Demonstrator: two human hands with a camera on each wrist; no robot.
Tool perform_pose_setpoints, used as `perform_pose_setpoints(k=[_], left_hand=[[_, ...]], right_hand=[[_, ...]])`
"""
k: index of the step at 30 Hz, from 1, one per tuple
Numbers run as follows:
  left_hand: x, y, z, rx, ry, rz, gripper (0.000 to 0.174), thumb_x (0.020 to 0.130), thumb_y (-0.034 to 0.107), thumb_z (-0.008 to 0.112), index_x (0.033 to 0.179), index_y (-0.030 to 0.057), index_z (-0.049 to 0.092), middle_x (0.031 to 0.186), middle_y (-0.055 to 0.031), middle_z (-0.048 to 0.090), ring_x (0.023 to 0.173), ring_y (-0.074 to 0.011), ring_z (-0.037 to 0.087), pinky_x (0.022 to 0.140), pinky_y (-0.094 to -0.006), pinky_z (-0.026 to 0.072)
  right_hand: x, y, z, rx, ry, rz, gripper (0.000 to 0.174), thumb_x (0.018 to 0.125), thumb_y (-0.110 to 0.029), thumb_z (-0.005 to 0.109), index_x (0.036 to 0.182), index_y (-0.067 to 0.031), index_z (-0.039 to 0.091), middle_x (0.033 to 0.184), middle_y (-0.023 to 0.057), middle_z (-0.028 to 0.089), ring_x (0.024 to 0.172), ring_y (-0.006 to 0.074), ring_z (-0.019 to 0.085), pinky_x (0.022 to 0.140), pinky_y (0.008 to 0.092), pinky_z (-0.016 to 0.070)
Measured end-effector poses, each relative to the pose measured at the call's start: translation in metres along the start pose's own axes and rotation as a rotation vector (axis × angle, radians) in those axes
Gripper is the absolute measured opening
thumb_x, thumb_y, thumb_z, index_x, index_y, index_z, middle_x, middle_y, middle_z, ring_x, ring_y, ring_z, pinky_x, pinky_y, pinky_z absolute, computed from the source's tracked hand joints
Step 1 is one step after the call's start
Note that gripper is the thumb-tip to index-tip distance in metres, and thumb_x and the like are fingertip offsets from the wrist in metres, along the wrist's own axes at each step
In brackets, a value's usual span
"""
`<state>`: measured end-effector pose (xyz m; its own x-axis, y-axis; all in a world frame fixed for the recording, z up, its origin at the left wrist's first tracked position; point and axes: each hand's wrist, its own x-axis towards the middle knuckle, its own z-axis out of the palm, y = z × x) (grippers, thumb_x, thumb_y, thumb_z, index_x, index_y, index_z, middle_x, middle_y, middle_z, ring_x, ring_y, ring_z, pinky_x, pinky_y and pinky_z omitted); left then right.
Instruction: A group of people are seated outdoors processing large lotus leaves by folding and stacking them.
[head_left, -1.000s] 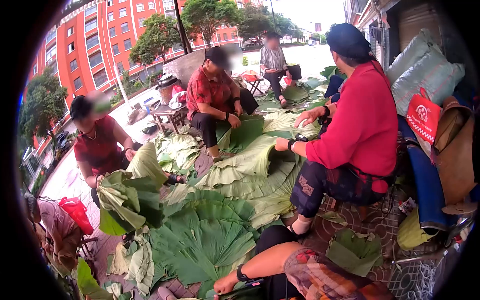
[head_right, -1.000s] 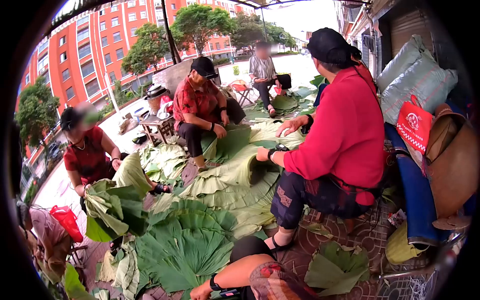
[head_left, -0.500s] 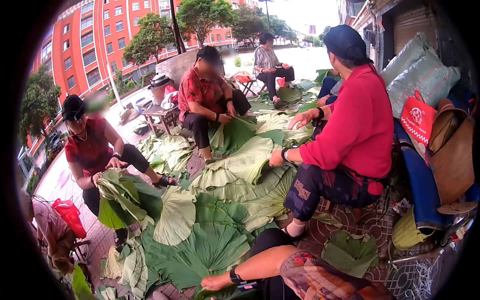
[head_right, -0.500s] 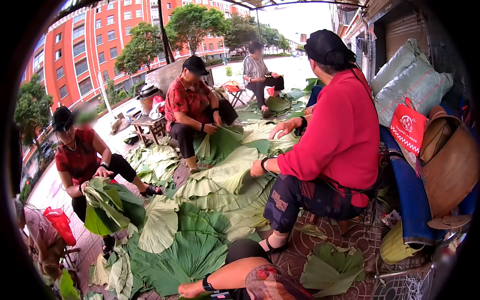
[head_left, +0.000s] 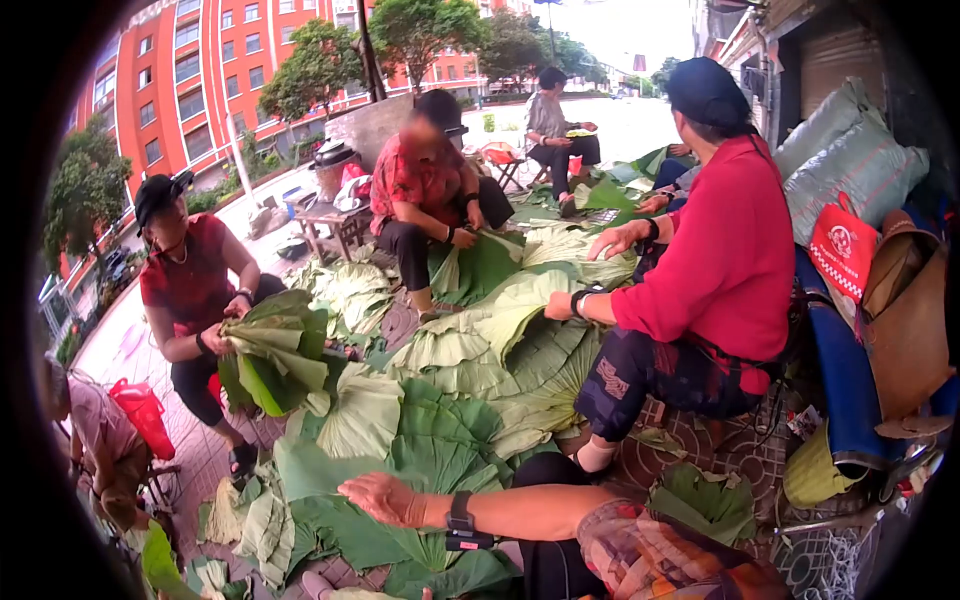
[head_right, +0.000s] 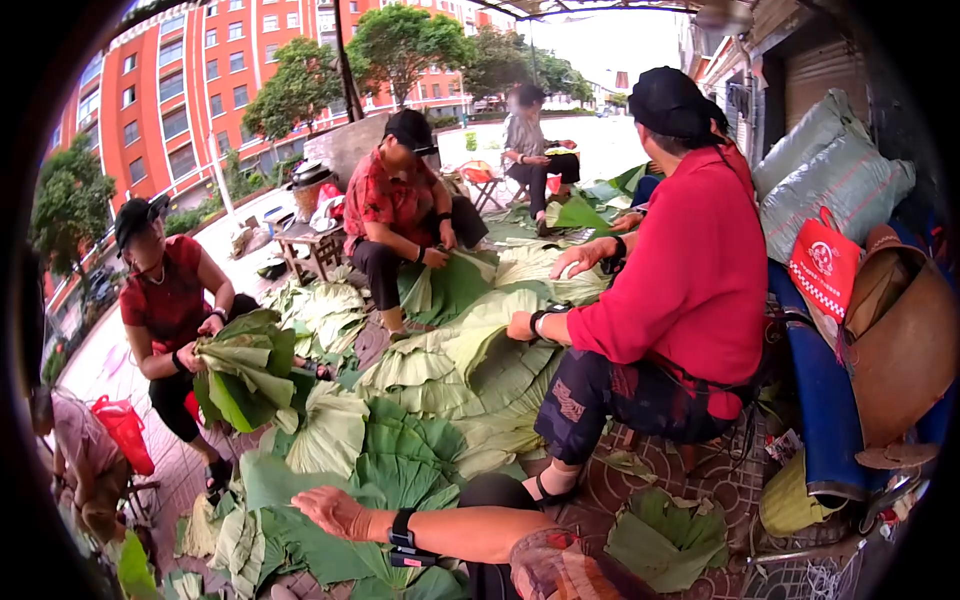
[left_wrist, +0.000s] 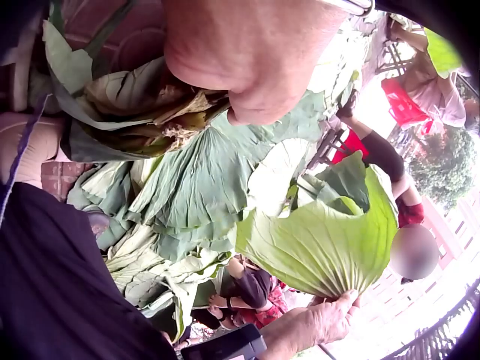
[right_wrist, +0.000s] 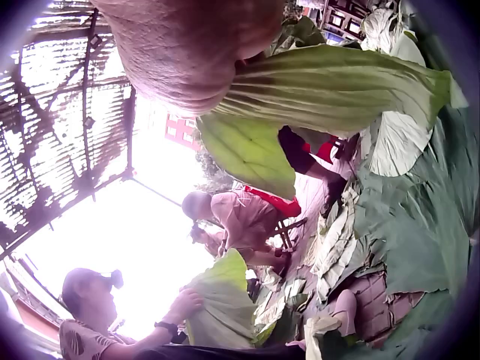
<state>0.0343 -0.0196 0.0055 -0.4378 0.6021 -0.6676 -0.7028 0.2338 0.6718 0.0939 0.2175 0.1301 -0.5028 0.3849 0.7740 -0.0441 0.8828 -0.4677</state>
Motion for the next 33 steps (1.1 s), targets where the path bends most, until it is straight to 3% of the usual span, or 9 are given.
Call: perform_pose_setpoints(k=[2,4,6,10,16,21,26,28,33], left_hand=[[0.002,-0.010,-0.025,-0.061,-0.052,-0.039,0.015,0.081,0.019,0.059,0.083,0.0037,0.057,0.066,-0.0012,0.051,0.052,-0.0140,0.043,0.044,-0.0264,0.0369],[0.043,-0.021,-0.007,-0.084,-0.080,0.108,0.026,0.080,0.010,0.056,0.103,-0.0017,0.050,0.092,-0.0108,0.057,0.075,-0.0241,0.057,0.063,-0.0389,0.0505],[0.000,0.008,0.019,0.145,0.041,0.073,0.027,0.080,0.010,0.057,0.104,-0.0008,0.049,0.094,-0.0091,0.056,0.076,-0.0230,0.056,0.064,-0.0394,0.0497],[0.037,-0.020,0.000,-0.120,-0.004,0.109,0.029,0.079,0.000,0.056,0.107,0.0005,0.047,0.098,-0.0081,0.056,0.082,-0.0203,0.056,0.072,-0.0340,0.0477],[0.038,-0.020,0.004,-0.081,0.028,0.178,0.023,0.081,0.005,0.055,0.103,0.0019,0.050,0.092,-0.0078,0.058,0.078,-0.0228,0.058,0.070,-0.0368,0.0492],[0.046,-0.021,0.001,-0.162,0.025,0.144,0.023,0.082,0.008,0.053,0.104,0.0014,0.049,0.091,-0.0087,0.058,0.078,-0.0230,0.058,0.069,-0.0373,0.0501],[0.037,-0.012,0.004,-0.206,0.029,0.120,0.028,0.081,0.008,0.055,0.107,0.0001,0.046,0.098,-0.0083,0.055,0.085,-0.0180,0.053,0.074,-0.0307,0.0441],[0.038,-0.013,0.003,-0.217,0.037,0.122,0.028,0.082,0.009,0.055,0.107,0.0006,0.046,0.097,-0.0075,0.055,0.085,-0.0178,0.053,0.073,-0.0308,0.0442],[0.037,-0.008,0.006,-0.261,0.046,0.144,0.027,0.081,0.012,0.058,0.103,0.0005,0.048,0.095,-0.0065,0.056,0.083,-0.0170,0.054,0.072,-0.0304,0.0446]], right_hand=[[-0.012,0.008,0.019,-0.303,-0.013,-0.187,0.026,0.078,-0.011,0.050,0.101,0.0000,0.052,0.086,0.0110,0.057,0.077,0.0260,0.055,0.066,0.0323,0.0441],[-0.027,0.008,0.021,-0.267,-0.256,-0.065,0.025,0.075,-0.010,0.052,0.099,-0.0013,0.053,0.087,0.0100,0.057,0.077,0.0259,0.055,0.066,0.0334,0.0440],[-0.062,0.028,0.039,-0.238,-0.492,0.056,0.033,0.071,-0.014,0.058,0.102,-0.0035,0.053,0.090,0.0103,0.057,0.081,0.0270,0.055,0.070,0.0373,0.0446],[-0.095,0.043,0.041,-0.106,-0.814,0.332,0.027,0.066,-0.013,0.059,0.090,-0.0012,0.054,0.083,0.0168,0.058,0.083,0.0336,0.056,0.068,0.0436,0.0450],[-0.093,0.036,0.047,0.046,-0.818,0.359,0.031,0.066,-0.014,0.059,0.093,0.0012,0.058,0.087,0.0216,0.059,0.085,0.0351,0.056,0.071,0.0401,0.0461],[-0.101,0.018,0.049,0.297,-1.272,0.496,0.056,0.063,-0.034,0.071,0.104,-0.0002,0.056,0.094,0.0161,0.062,0.087,0.0269,0.059,0.076,0.0347,0.0462],[-0.115,0.007,0.051,0.389,-1.507,0.511,0.071,0.066,-0.039,0.070,0.117,0.0033,0.045,0.111,0.0202,0.053,0.099,0.0284,0.055,0.083,0.0338,0.0443],[-0.113,0.001,0.049,0.516,-1.558,0.716,0.077,0.066,-0.040,0.070,0.123,0.0022,0.039,0.119,0.0194,0.049,0.102,0.0275,0.053,0.083,0.0343,0.0443],[-0.114,0.004,0.053,0.522,-1.554,0.523,0.075,0.069,-0.035,0.069,0.126,0.0001,0.036,0.124,0.0176,0.044,0.106,0.0237,0.050,0.081,0.0331,0.0452]])
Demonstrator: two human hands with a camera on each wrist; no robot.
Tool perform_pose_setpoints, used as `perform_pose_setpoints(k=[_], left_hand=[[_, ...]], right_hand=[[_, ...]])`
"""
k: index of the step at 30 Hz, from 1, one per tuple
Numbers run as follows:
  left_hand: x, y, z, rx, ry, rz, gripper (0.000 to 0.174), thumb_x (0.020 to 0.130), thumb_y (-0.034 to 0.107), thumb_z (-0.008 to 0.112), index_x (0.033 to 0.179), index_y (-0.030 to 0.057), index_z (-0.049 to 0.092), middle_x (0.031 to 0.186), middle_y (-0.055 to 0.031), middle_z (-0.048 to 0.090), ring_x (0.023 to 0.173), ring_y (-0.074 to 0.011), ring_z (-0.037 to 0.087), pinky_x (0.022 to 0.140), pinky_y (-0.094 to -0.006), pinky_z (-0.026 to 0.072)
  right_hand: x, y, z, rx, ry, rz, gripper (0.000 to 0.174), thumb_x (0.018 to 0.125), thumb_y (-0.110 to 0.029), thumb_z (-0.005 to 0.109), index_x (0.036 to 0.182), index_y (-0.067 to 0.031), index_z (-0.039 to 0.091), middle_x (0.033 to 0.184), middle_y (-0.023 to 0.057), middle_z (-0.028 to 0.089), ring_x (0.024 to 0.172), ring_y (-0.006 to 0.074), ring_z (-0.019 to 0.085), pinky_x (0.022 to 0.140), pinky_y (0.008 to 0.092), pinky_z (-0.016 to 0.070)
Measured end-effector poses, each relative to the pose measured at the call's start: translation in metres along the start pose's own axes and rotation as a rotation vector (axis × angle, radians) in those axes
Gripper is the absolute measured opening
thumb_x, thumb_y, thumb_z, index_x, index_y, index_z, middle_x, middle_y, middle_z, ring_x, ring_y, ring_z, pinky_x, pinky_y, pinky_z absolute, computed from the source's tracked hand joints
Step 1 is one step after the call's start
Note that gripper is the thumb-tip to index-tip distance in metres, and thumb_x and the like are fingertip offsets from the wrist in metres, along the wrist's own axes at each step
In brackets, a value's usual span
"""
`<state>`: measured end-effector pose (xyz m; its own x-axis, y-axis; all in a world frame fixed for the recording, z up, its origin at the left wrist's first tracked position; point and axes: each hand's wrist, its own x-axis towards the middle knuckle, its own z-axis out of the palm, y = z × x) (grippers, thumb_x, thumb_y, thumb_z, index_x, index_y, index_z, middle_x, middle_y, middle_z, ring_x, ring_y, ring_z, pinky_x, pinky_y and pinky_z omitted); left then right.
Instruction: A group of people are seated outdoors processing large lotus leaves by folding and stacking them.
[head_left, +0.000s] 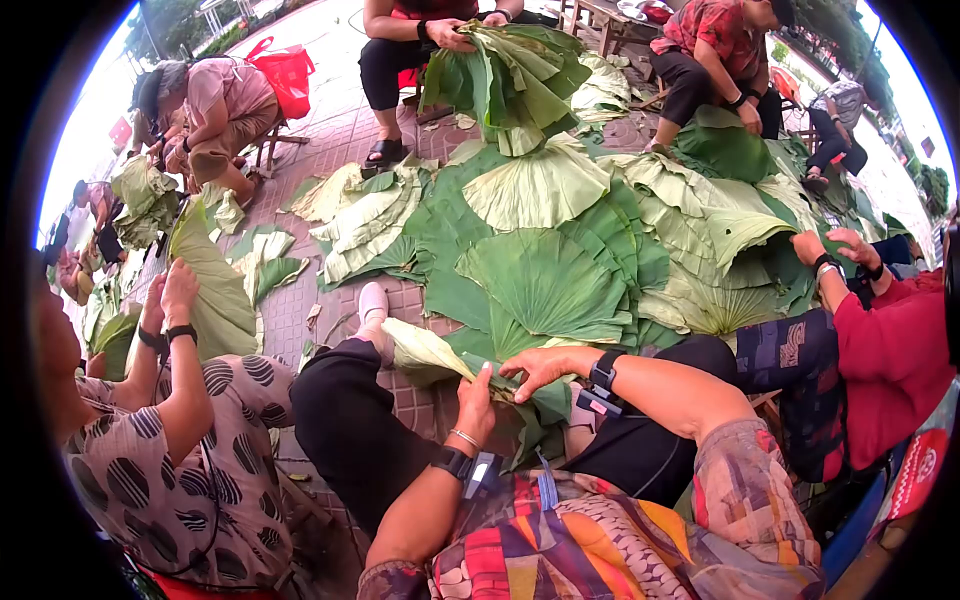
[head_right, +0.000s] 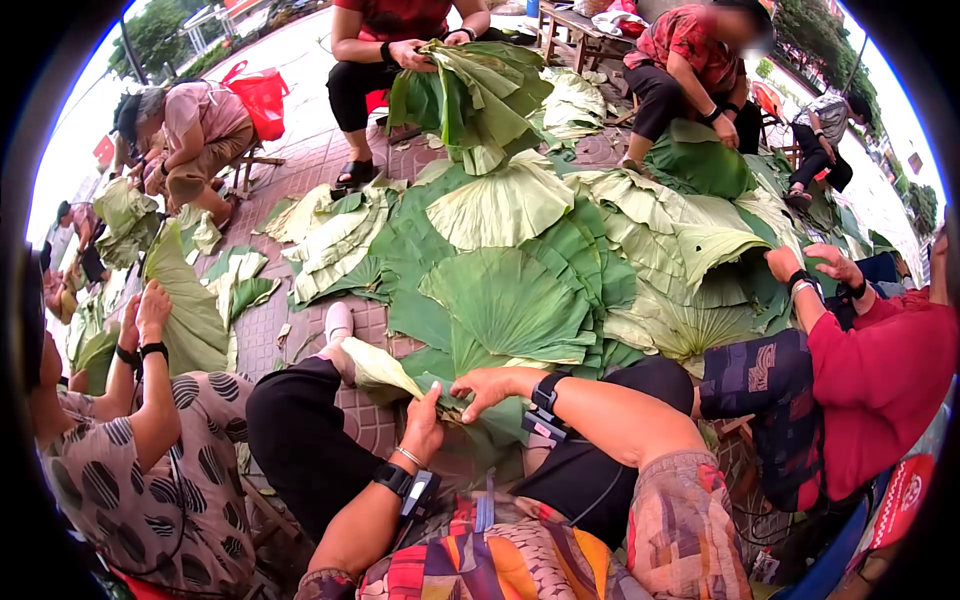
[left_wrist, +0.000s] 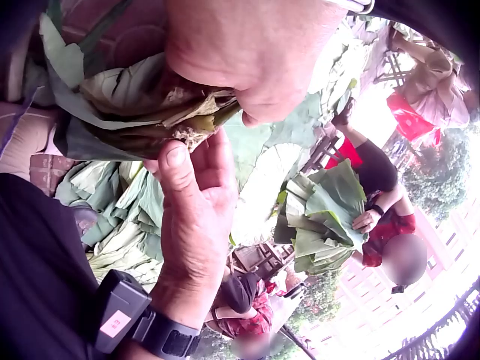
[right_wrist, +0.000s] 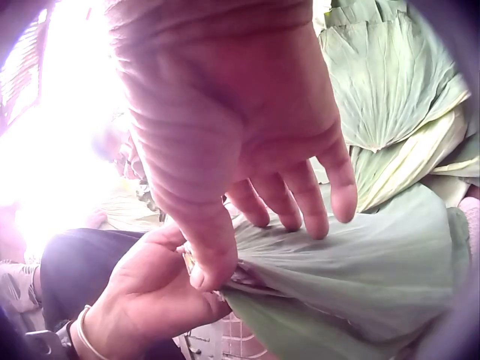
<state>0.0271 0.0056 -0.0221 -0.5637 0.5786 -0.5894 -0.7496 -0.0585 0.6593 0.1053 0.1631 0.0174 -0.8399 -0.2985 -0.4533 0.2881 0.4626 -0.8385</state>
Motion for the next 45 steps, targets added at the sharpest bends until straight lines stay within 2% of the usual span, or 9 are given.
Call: perform_pose_setpoints(k=[9,11,17,19,27,30,33,37,45], left_hand=[[0.006,-0.011,-0.003,0.136,-0.092,0.120,0.026,0.077,0.011,0.062,0.100,0.0034,0.051,0.089,-0.0037,0.057,0.078,-0.0171,0.056,0.069,-0.0317,0.0474],[0.009,-0.014,-0.007,0.212,-0.049,0.068,0.026,0.075,0.002,0.059,0.099,0.0017,0.051,0.089,-0.0050,0.057,0.077,-0.0183,0.056,0.069,-0.0320,0.0478],[0.008,-0.014,-0.005,0.234,0.012,0.038,0.026,0.072,-0.003,0.055,0.098,0.0007,0.050,0.086,-0.0053,0.056,0.072,-0.0183,0.054,0.063,-0.0321,0.0471],[0.008,-0.016,-0.004,0.238,0.026,0.047,0.026,0.072,-0.003,0.055,0.098,0.0005,0.050,0.086,-0.0051,0.056,0.071,-0.0178,0.053,0.063,-0.0313,0.0463],[0.008,-0.016,-0.004,0.283,0.059,0.079,0.034,0.069,0.002,0.060,0.101,-0.0035,0.049,0.092,-0.0107,0.058,0.078,-0.0180,0.055,0.068,-0.0311,0.0452],[-0.001,-0.012,0.001,0.217,0.029,0.077,0.034,0.070,0.002,0.060,0.101,-0.0036,0.048,0.090,-0.0107,0.058,0.078,-0.0184,0.055,0.067,-0.0315,0.0456],[0.005,-0.015,-0.006,0.170,-0.036,0.024,0.032,0.070,-0.001,0.058,0.101,-0.0012,0.049,0.089,-0.0099,0.057,0.076,-0.0194,0.055,0.066,-0.0319,0.0467],[0.008,-0.013,-0.009,0.163,-0.058,0.016,0.037,0.072,-0.004,0.055,0.108,-0.0002,0.047,0.095,-0.0091,0.056,0.079,-0.0209,0.055,0.070,-0.0328,0.0469],[0.020,-0.016,-0.019,0.133,-0.142,-0.016,0.028,0.079,0.002,0.048,0.108,0.0025,0.046,0.096,-0.0103,0.054,0.080,-0.0259,0.056,0.067,-0.0425,0.0483]], right_hand=[[-0.001,0.014,-0.018,0.306,0.223,0.123,0.033,0.078,-0.019,0.049,0.106,-0.0016,0.054,0.086,0.0064,0.059,0.074,0.0162,0.053,0.065,0.0316,0.0461],[0.002,0.023,-0.028,-0.027,0.562,-0.137,0.027,0.073,-0.018,0.049,0.090,0.0000,0.057,0.075,0.0177,0.060,0.067,0.0258,0.057,0.061,0.0368,0.0440],[-0.029,-0.008,-0.085,-0.169,1.035,-0.125,0.026,0.078,-0.017,0.047,0.094,0.0026,0.055,0.072,0.0128,0.057,0.066,0.0156,0.053,0.061,0.0301,0.0431],[-0.054,-0.045,-0.102,-0.164,1.239,-0.112,0.025,0.079,-0.016,0.046,0.095,0.0005,0.056,0.076,0.0203,0.058,0.070,0.0274,0.058,0.065,0.0356,0.0451],[-0.095,-0.103,-0.112,-0.528,1.702,-0.393,0.023,0.085,-0.009,0.045,0.105,-0.0016,0.053,0.094,0.0156,0.058,0.085,0.0282,0.057,0.076,0.0327,0.0443],[-0.080,-0.093,-0.106,-0.861,1.570,-0.327,0.025,0.080,-0.002,0.043,0.102,-0.0052,0.054,0.095,0.0136,0.058,0.088,0.0293,0.056,0.075,0.0365,0.0440],[-0.042,-0.043,-0.089,-0.813,1.281,-0.214,0.022,0.075,-0.003,0.045,0.095,-0.0029,0.053,0.080,0.0164,0.058,0.071,0.0349,0.056,0.063,0.0422,0.0457],[-0.011,0.019,-0.044,-0.487,0.715,0.217,0.035,0.071,-0.016,0.056,0.104,-0.0043,0.052,0.092,0.0185,0.058,0.087,0.0347,0.055,0.073,0.0422,0.0450],[0.006,-0.001,0.001,-0.169,0.318,-0.088,0.043,0.069,-0.031,0.065,0.098,0.0007,0.057,0.086,0.0167,0.061,0.082,0.0292,0.058,0.070,0.0374,0.0460]])
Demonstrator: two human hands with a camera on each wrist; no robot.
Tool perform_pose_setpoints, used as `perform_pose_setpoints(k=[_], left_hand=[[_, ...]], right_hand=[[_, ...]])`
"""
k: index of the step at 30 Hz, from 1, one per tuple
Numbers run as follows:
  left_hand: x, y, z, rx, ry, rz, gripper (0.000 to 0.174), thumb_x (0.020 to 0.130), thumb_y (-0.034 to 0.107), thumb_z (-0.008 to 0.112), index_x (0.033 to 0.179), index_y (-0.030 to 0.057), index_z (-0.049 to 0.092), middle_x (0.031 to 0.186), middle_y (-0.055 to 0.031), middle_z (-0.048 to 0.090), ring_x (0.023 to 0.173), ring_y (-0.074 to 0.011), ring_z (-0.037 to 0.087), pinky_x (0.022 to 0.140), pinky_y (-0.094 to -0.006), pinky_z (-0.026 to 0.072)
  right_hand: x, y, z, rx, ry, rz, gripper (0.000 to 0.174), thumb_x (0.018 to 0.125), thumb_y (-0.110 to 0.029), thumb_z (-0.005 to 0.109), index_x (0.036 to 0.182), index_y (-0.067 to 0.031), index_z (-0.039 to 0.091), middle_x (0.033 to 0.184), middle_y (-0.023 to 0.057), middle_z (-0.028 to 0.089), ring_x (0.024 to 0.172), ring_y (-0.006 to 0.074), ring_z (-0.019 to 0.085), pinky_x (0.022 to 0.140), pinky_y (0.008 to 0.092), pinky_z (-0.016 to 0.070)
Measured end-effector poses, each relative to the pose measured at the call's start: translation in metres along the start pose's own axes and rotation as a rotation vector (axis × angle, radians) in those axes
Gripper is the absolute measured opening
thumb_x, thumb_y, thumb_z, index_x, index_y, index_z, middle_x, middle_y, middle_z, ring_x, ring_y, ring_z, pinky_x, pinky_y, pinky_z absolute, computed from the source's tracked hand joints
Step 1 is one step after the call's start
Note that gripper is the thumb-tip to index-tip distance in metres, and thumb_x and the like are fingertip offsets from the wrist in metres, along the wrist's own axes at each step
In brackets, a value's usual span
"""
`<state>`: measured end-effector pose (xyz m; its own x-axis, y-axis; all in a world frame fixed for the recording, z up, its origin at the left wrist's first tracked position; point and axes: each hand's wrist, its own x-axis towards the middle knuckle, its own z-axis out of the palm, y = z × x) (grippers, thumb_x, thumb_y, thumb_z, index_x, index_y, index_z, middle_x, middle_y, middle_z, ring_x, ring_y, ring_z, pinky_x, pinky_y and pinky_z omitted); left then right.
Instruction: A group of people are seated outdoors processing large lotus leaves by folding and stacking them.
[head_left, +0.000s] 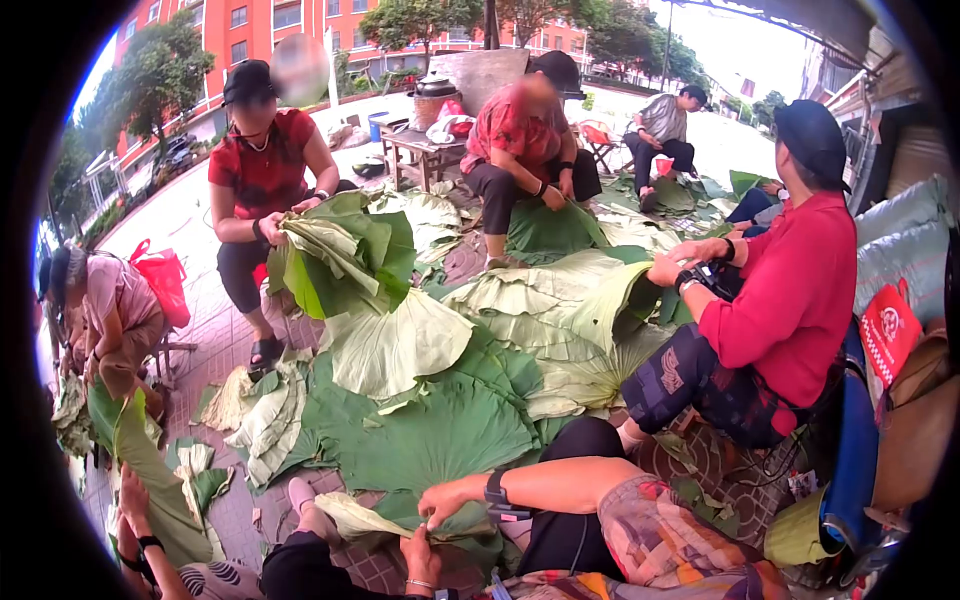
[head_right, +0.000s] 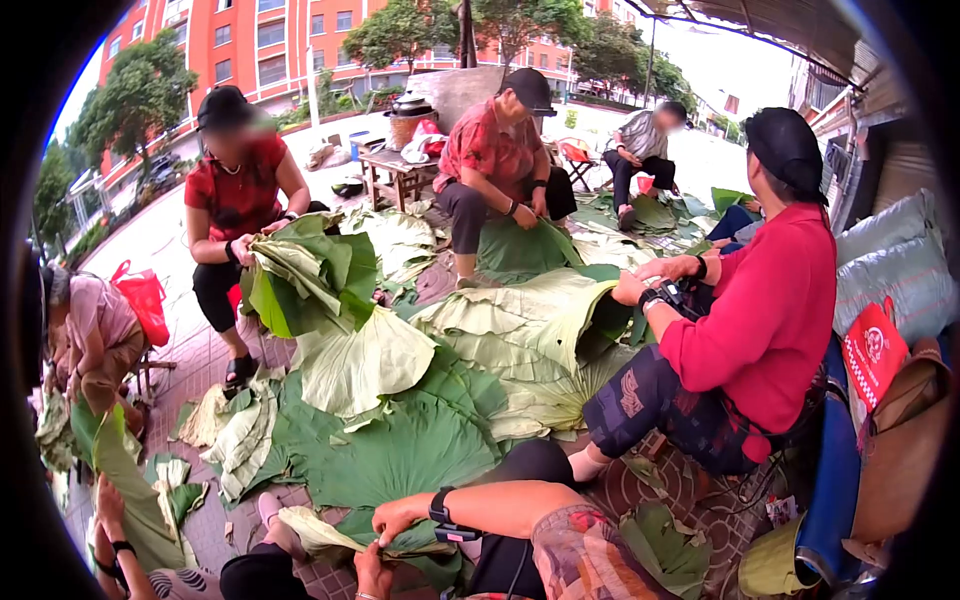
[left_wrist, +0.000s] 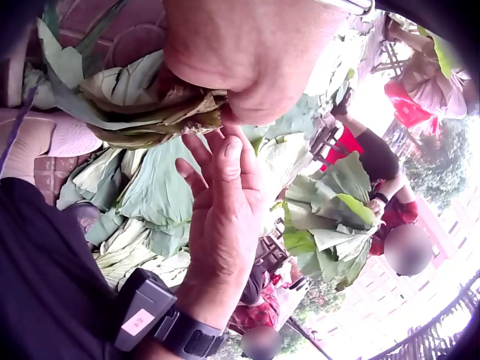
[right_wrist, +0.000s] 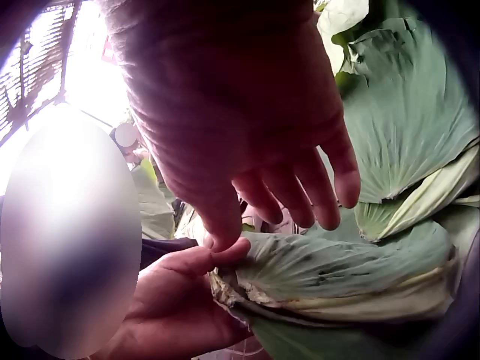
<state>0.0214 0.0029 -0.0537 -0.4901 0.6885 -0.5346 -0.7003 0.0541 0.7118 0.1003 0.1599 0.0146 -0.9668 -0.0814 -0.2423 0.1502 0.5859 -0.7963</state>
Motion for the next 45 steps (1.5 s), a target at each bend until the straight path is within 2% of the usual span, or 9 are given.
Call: perform_pose_setpoints(k=[10,19,21,23,27,30,33,38,45], left_hand=[[0.034,-0.026,-0.031,-0.100,-0.010,0.031,0.019,0.086,0.005,0.046,0.104,-0.0017,0.048,0.090,-0.0100,0.056,0.074,-0.0210,0.057,0.063,-0.0333,0.0489],[-0.028,0.024,0.021,0.081,0.046,-0.046,0.021,0.081,0.022,0.059,0.089,0.0023,0.057,0.074,-0.0022,0.056,0.060,-0.0120,0.052,0.050,-0.0277,0.0431],[-0.028,0.019,0.025,-0.002,0.107,0.124,0.023,0.078,0.020,0.063,0.092,0.0017,0.058,0.075,-0.0038,0.059,0.063,-0.0131,0.053,0.055,-0.0285,0.0451],[0.013,-0.019,0.002,0.209,0.189,0.147,0.036,0.076,0.023,0.065,0.099,-0.0020,0.053,0.086,-0.0098,0.059,0.073,-0.0146,0.055,0.062,-0.0315,0.0463],[-0.016,0.012,0.028,0.284,0.339,0.122,0.034,0.078,0.021,0.062,0.100,-0.0029,0.052,0.090,-0.0116,0.059,0.078,-0.0176,0.055,0.066,-0.0325,0.0458],[-0.013,0.007,0.022,0.330,0.321,0.040,0.038,0.077,0.021,0.062,0.104,-0.0027,0.050,0.092,-0.0148,0.059,0.081,-0.0207,0.057,0.068,-0.0337,0.0462],[0.001,-0.010,0.018,0.303,0.350,0.170,0.036,0.075,0.022,0.063,0.096,-0.0035,0.048,0.072,-0.0120,0.056,0.054,-0.0179,0.053,0.044,-0.0317,0.0419],[-0.005,-0.001,0.015,0.360,0.353,0.135,0.037,0.073,0.022,0.062,0.096,-0.0046,0.051,0.086,-0.0176,0.060,0.075,-0.0256,0.060,0.057,-0.0364,0.0479],[-0.001,0.001,0.014,0.359,0.350,0.120,0.040,0.072,0.022,0.064,0.099,-0.0036,0.049,0.086,-0.0178,0.058,0.076,-0.0260,0.058,0.059,-0.0371,0.0471]], right_hand=[[0.011,0.008,0.017,0.118,-0.097,-0.009,0.054,0.059,-0.031,0.075,0.095,0.0038,0.056,0.086,0.0159,0.060,0.078,0.0266,0.057,0.068,0.0354,0.0445],[0.000,-0.007,0.001,0.067,-0.043,-0.118,0.042,0.073,-0.024,0.048,0.107,-0.0012,0.052,0.090,0.0175,0.060,0.081,0.0268,0.056,0.070,0.0375,0.0452],[0.006,-0.005,-0.002,-0.075,-0.103,-0.032,0.039,0.077,-0.025,0.044,0.110,-0.0035,0.049,0.075,0.0149,0.056,0.070,0.0241,0.055,0.060,0.0363,0.0429],[0.004,-0.005,-0.001,-0.130,0.051,-0.128,0.037,0.076,-0.022,0.043,0.108,-0.0039,0.049,0.079,0.0175,0.057,0.072,0.0303,0.056,0.064,0.0375,0.0435],[-0.002,-0.013,-0.009,-0.187,0.098,-0.099,0.035,0.076,-0.017,0.043,0.107,-0.0018,0.048,0.082,0.0189,0.057,0.074,0.0357,0.055,0.067,0.0380,0.0440],[-0.002,-0.023,-0.005,-0.140,0.189,-0.082,0.035,0.078,-0.018,0.049,0.109,-0.0014,0.048,0.084,0.0175,0.059,0.076,0.0310,0.057,0.070,0.0355,0.0455],[-0.005,-0.047,-0.005,-0.075,0.096,0.105,0.047,0.073,-0.023,0.063,0.112,0.0004,0.048,0.094,0.0161,0.061,0.084,0.0241,0.060,0.074,0.0329,0.0465],[-0.001,-0.018,0.003,-0.037,0.008,0.075,0.046,0.071,-0.019,0.062,0.112,-0.0019,0.047,0.087,0.0153,0.061,0.079,0.0259,0.059,0.072,0.0340,0.0459],[0.008,-0.002,-0.006,0.011,0.188,-0.006,0.034,0.071,-0.014,0.056,0.100,0.0021,0.051,0.070,0.0136,0.059,0.063,0.0203,0.056,0.060,0.0303,0.0454]])
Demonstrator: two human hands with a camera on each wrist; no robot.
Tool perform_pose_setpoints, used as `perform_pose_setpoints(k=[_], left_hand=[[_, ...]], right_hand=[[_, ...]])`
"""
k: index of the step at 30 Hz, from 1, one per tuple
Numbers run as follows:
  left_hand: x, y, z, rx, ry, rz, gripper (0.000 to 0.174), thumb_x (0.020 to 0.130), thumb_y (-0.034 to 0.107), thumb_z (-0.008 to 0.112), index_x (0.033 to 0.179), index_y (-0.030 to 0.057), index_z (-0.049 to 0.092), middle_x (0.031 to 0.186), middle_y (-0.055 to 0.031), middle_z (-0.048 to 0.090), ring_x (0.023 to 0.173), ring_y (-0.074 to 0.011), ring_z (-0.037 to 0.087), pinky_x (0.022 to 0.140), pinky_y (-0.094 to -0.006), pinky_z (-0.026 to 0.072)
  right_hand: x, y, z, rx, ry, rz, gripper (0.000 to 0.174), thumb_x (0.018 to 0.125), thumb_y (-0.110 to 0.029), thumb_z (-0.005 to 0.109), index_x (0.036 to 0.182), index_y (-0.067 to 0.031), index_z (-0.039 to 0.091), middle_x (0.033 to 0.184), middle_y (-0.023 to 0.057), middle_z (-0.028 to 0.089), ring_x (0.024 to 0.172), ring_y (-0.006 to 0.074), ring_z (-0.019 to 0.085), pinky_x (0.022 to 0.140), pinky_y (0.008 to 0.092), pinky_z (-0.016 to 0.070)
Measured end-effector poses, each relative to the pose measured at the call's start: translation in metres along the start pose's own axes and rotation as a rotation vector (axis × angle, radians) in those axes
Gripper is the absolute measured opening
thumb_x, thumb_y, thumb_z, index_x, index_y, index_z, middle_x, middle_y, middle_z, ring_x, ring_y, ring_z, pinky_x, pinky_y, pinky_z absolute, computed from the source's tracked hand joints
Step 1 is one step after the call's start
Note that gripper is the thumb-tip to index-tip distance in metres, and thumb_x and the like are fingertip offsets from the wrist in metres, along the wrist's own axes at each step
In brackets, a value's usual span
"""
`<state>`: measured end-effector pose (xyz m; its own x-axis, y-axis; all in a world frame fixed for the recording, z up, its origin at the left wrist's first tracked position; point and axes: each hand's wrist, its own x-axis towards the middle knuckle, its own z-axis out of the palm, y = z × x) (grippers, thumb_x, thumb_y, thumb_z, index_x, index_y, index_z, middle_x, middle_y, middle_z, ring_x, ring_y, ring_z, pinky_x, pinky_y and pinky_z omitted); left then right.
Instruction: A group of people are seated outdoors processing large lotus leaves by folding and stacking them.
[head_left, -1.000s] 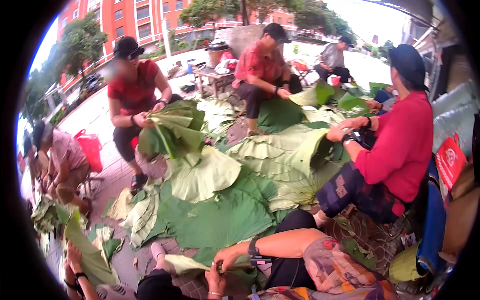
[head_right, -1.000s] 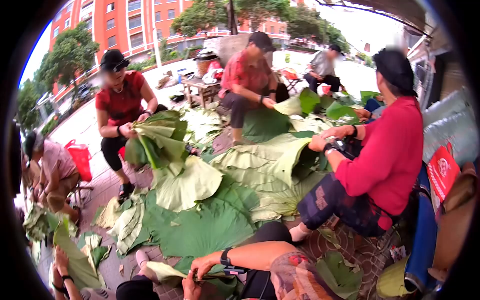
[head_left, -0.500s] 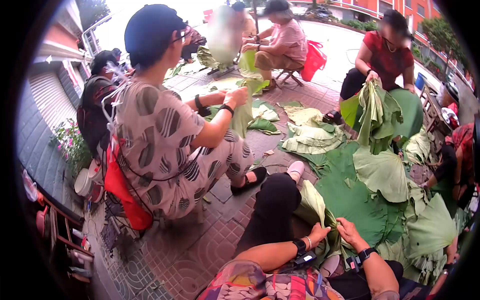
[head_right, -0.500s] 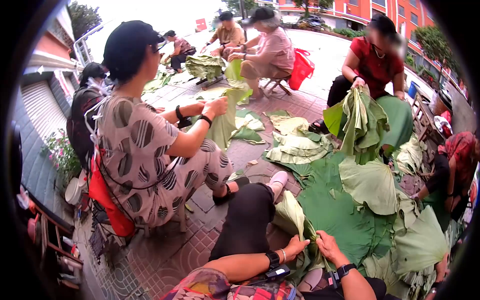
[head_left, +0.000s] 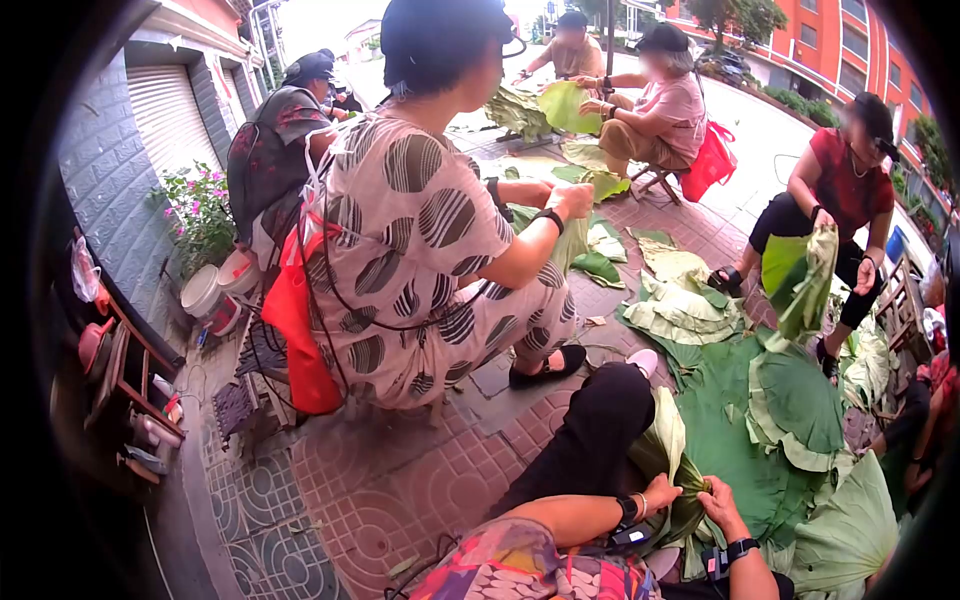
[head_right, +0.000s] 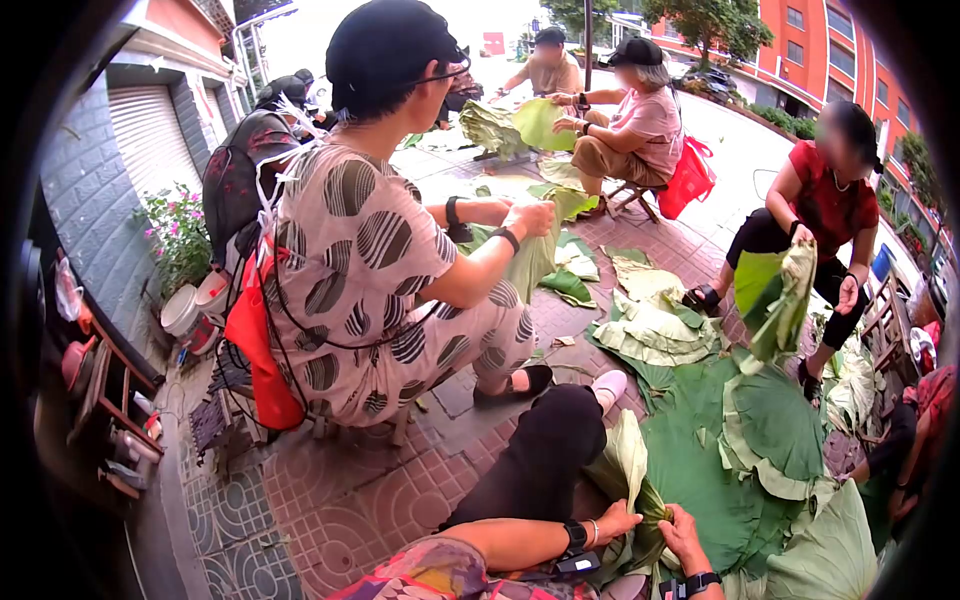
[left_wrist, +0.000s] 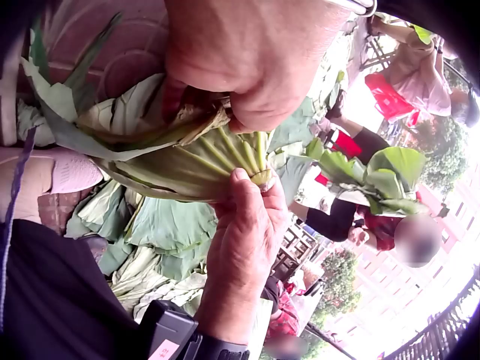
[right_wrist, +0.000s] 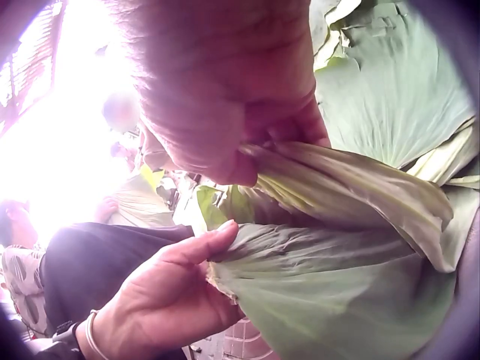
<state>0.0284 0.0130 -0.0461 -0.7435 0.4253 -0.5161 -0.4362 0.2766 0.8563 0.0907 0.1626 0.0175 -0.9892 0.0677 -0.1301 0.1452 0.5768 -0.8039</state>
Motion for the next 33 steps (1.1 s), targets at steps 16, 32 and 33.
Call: perform_pose_setpoints(k=[16,32,33], left_hand=[[-0.008,0.004,-0.009,-0.231,-0.114,-0.009,0.058,0.067,0.050,0.067,0.076,-0.0039,0.049,0.060,-0.0093,0.052,0.045,-0.0140,0.048,0.035,-0.0289,0.0341],[-0.001,-0.006,-0.008,-0.216,-0.145,-0.016,0.039,0.069,0.031,0.068,0.082,-0.0015,0.051,0.063,-0.0082,0.052,0.047,-0.0146,0.046,0.036,-0.0305,0.0331],[-0.002,-0.004,-0.010,-0.187,-0.185,-0.048,0.034,0.070,0.028,0.065,0.086,0.0010,0.052,0.064,-0.0061,0.052,0.047,-0.0134,0.045,0.037,-0.0286,0.0323]], right_hand=[[-0.005,-0.037,0.011,-0.167,-0.235,0.099,0.056,0.060,-0.020,0.078,0.105,-0.0006,0.053,0.092,0.0129,0.063,0.082,0.0216,0.061,0.073,0.0327,0.0489],[0.000,0.012,0.011,0.298,-0.366,0.170,0.056,0.064,-0.005,0.072,0.114,0.0000,0.047,0.099,0.0092,0.059,0.089,0.0152,0.056,0.077,0.0287,0.0468],[0.000,0.011,0.010,0.315,-0.367,0.203,0.057,0.065,-0.003,0.069,0.116,0.0004,0.045,0.100,0.0100,0.059,0.090,0.0159,0.056,0.077,0.0289,0.0468]])
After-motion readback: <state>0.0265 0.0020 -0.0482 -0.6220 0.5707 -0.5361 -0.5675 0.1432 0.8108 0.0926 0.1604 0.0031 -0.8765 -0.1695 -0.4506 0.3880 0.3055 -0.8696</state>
